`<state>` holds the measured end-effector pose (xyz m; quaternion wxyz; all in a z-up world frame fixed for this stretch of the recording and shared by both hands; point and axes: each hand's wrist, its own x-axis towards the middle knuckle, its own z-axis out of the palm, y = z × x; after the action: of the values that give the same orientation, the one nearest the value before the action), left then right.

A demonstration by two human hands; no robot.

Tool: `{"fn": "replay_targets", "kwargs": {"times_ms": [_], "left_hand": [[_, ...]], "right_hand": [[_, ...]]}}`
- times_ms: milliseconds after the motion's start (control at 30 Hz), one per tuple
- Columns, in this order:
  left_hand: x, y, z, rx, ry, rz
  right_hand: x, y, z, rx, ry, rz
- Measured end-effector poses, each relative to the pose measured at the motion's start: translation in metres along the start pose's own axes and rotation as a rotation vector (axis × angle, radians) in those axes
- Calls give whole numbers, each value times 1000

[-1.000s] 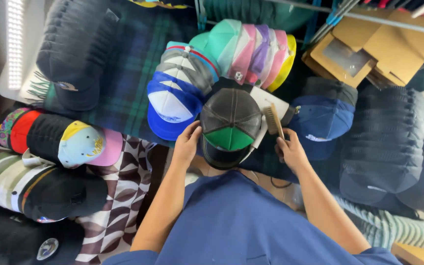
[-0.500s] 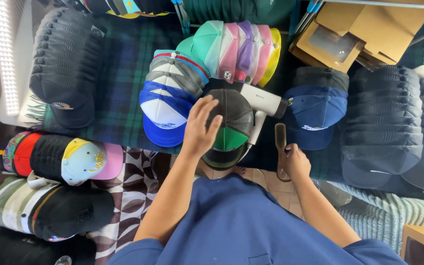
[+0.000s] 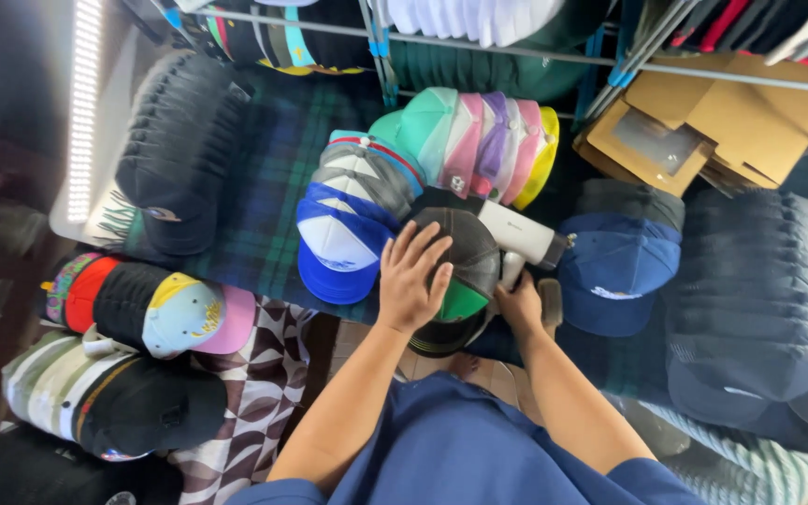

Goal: A person is cleaning and shaping various baseball caps using a handheld brush, a steamer, and a wooden shaping block.

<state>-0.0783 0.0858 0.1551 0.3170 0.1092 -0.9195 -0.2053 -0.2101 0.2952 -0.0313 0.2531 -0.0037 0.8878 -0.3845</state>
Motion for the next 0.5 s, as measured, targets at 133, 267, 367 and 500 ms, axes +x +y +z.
{"fn": "replay_targets", "kwargs": {"times_ms": [133, 267, 367, 500], "left_hand": [[3, 0, -2, -15, -4, 3], [0, -3, -3, -40, -66, -18], [-1, -12, -7, -71, -110, 6], [1, -21, -14, -117, -198, 41]], "right_hand": [[30, 16, 11, 283, -10, 104], [25, 0, -3, 618, 61, 257], [-10, -31, -23, 671, 120, 220], [-106, -112, -61, 680, 323, -12]]}}
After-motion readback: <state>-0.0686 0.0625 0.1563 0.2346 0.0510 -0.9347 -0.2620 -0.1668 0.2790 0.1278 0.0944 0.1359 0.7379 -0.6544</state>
